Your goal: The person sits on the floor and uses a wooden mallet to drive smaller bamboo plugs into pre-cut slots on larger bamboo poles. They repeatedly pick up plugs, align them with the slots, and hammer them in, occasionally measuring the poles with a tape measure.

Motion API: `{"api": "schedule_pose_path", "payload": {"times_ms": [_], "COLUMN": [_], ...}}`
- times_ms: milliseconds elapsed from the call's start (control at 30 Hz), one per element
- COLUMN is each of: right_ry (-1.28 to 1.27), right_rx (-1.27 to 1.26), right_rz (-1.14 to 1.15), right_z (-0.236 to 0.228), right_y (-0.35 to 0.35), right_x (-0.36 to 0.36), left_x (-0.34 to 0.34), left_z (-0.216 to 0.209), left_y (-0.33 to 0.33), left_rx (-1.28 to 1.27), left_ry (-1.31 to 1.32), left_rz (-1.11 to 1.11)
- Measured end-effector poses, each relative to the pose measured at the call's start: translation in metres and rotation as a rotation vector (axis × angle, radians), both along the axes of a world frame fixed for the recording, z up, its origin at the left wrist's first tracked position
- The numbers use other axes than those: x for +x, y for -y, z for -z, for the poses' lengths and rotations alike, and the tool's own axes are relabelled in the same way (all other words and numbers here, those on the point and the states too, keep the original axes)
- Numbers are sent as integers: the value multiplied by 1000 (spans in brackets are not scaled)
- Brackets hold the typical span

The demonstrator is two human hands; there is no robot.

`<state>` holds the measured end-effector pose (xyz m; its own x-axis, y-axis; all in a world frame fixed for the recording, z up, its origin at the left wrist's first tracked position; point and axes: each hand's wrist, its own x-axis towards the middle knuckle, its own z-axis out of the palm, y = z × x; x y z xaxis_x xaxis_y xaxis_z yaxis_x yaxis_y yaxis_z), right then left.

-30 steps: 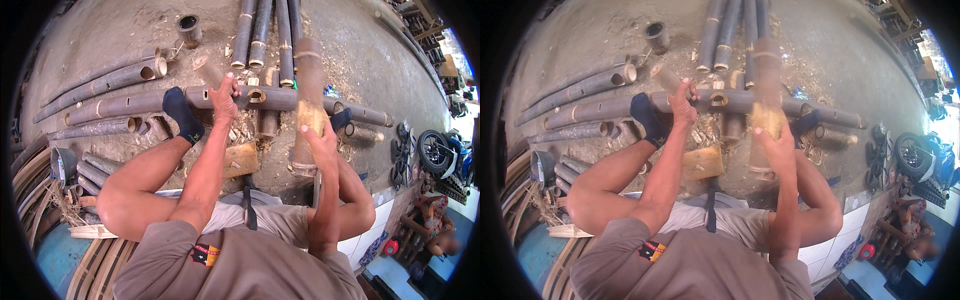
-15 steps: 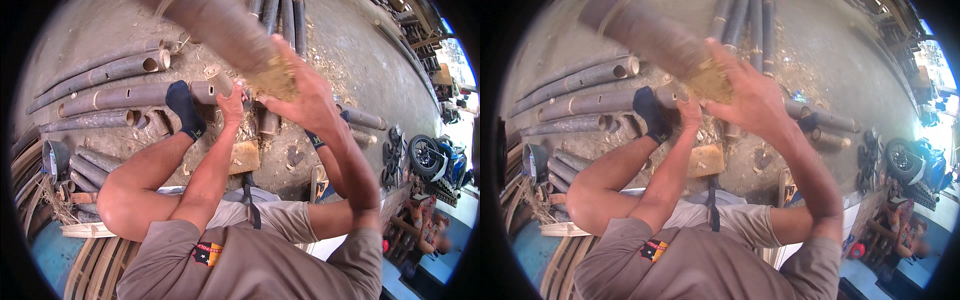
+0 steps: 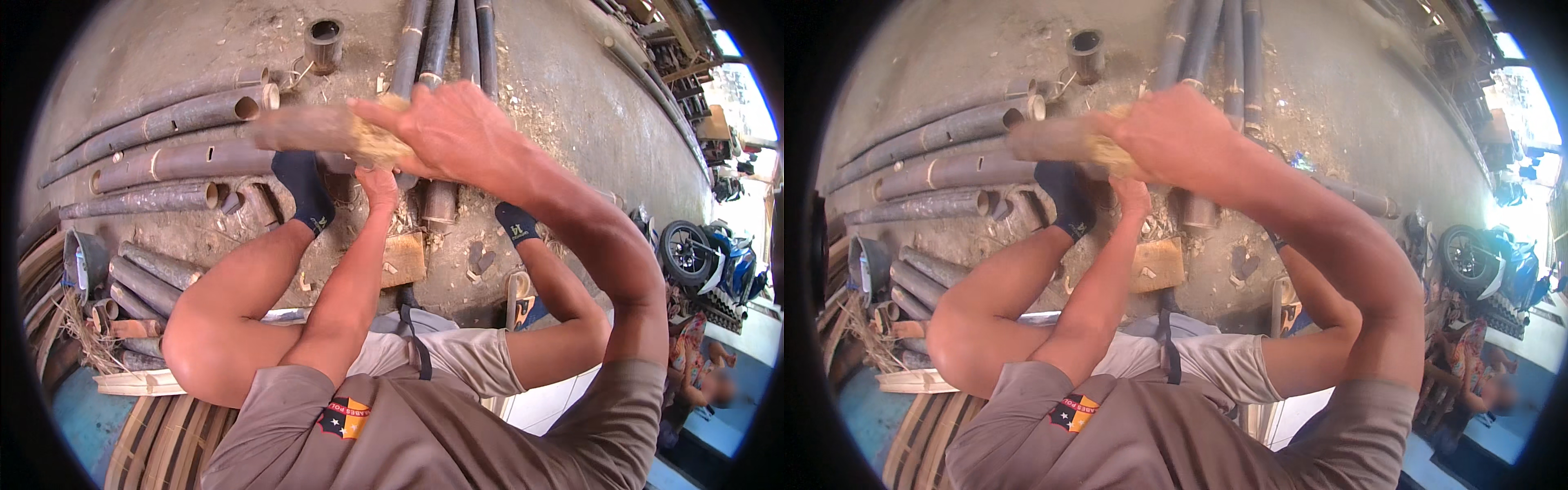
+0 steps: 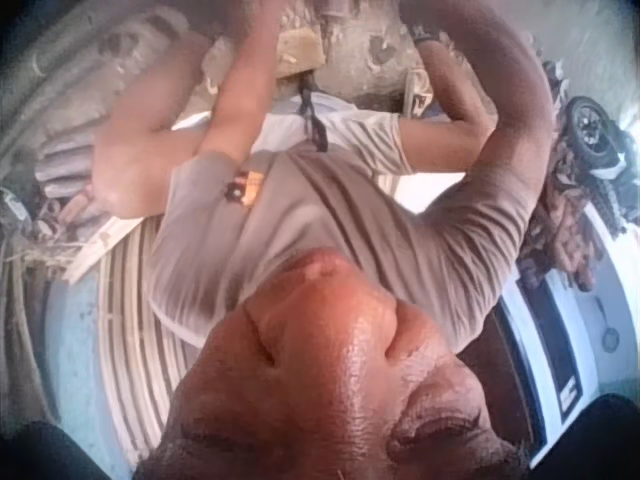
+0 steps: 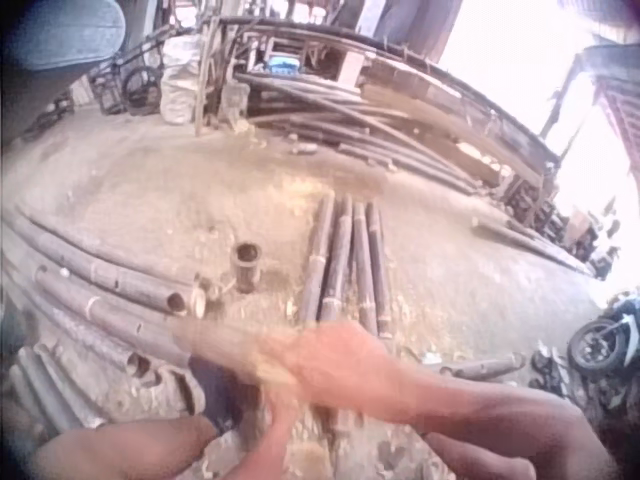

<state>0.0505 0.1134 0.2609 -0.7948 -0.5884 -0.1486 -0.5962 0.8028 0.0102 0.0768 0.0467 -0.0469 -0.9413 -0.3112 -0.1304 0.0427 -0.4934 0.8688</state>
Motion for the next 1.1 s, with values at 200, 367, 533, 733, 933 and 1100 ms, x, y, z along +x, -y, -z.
{"api": "schedule_pose_path", "payload": {"times_ms": [200, 367, 533, 733, 933, 1100], "right_ry": [-98, -39, 186, -43, -307, -268], "right_rx": [-256, -39, 187, -283, -1005, -1364], "right_rz": [13, -66, 33, 411, 897, 1255], "right_z": [-2, 3, 18, -32, -1, 53], "right_y": [19, 25, 9, -47, -131, -148], "right_x": [11, 9, 3, 46, 147, 210], "left_x": [12, 6, 19, 54, 84, 51], "left_z": [65, 67, 34, -78, -122, -72], "left_y": [4, -1, -2, -56, -109, -114], "left_rx": [55, 255, 35, -205, -898, -1029], "left_ry": [65, 59, 113, -44, -413, -477], "left_rz": [-29, -104, -81, 367, 602, 607]}}
